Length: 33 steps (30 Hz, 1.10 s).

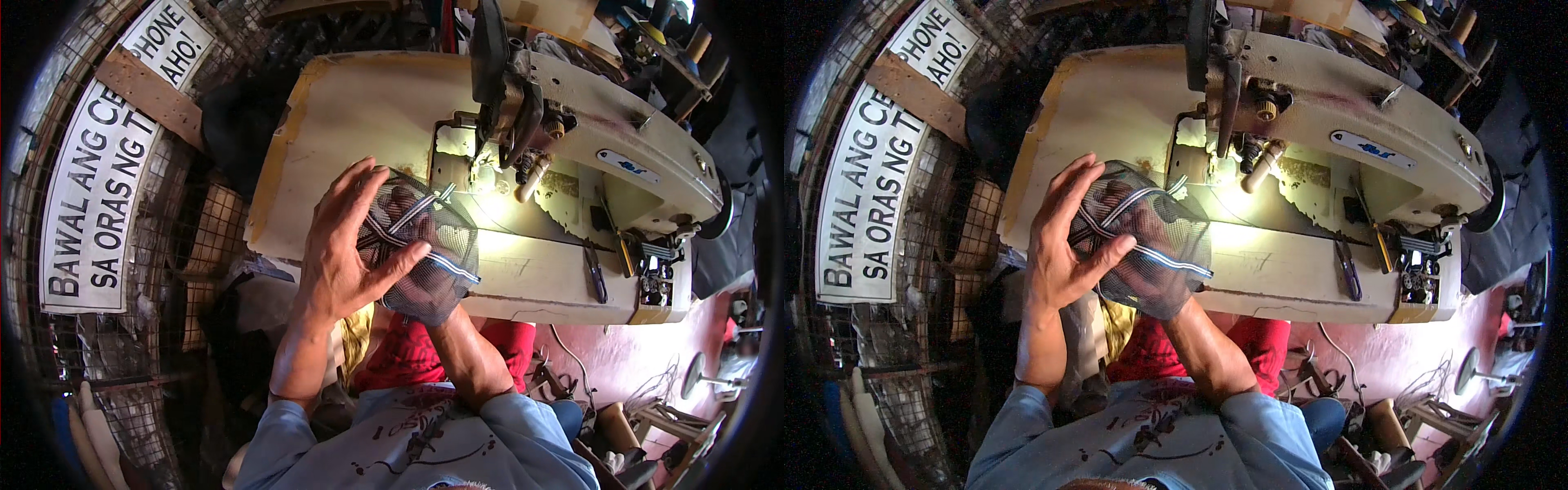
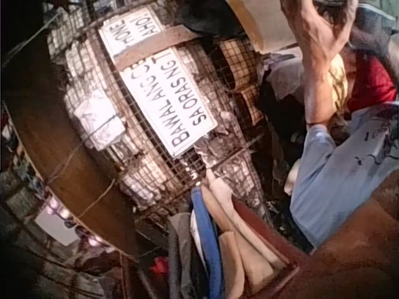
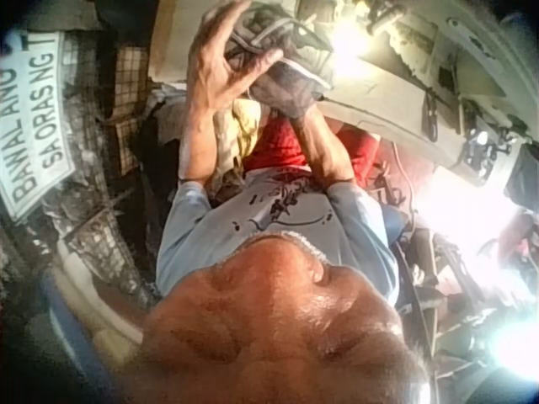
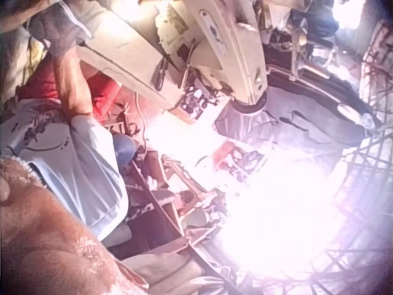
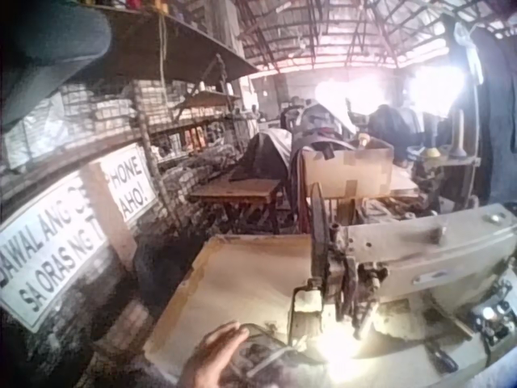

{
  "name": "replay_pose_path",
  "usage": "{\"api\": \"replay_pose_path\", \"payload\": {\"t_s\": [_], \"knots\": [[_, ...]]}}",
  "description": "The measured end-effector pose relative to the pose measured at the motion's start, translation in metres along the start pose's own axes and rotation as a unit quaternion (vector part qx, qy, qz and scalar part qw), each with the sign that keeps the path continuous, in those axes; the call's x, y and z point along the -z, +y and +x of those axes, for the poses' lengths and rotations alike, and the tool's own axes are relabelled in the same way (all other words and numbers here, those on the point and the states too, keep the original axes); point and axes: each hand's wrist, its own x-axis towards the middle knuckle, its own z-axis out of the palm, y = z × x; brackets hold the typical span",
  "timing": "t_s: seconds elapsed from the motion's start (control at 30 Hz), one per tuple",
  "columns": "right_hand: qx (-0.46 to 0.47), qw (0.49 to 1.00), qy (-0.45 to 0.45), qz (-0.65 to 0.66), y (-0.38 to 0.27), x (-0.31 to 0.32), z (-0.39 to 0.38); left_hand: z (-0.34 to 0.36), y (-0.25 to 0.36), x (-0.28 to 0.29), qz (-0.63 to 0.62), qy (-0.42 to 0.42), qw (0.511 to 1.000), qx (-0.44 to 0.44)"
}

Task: The person handles and shapes a mesh cap by turning, pressing, and smoothing along its stitched panels with both hands, then places it onto the sewing table.

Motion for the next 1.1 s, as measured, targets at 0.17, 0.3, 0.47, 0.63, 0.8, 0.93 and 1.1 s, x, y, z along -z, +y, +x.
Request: {"api": "replay_pose_path", "payload": {"t_s": [0.17, 0.3, 0.47, 0.63, 0.8, 0.93, 1.1], "knots": [[-0.056, 0.974, -0.006, 0.221, -0.001, 0.006, -0.002, -0.002, 0.003, -0.005, 0.05, -0.017, 0.998, -0.019], [-0.012, 0.99, -0.023, 0.135, 0.002, 0.009, -0.006, -0.004, 0.005, -0.008, 0.016, -0.012, 1.0, -0.006], [-0.063, 0.977, -0.018, 0.202, 0.002, 0.006, -0.004, -0.006, 0.005, -0.007, 0.003, -0.018, 1.0, 0.004], [-0.063, 0.986, -0.019, 0.153, 0.005, 0.008, -0.002, -0.005, 0.007, -0.006, 0.008, -0.017, 1.0, 0.003], [-0.103, 0.976, -0.005, 0.191, 0.006, 0.015, -0.007, -0.011, 0.009, -0.005, 0.007, -0.03, 0.999, 0.026], [-0.11, 0.912, -0.046, 0.393, 0.004, 0.013, 0.0, -0.008, -0.001, 0.001, -0.038, 0.017, 0.999, -0.011], [-0.105, 0.881, -0.073, 0.456, 0.004, 0.009, 0.005, -0.046, -0.031, 0.005, -0.257, 0.134, 0.94, 0.178]]}}
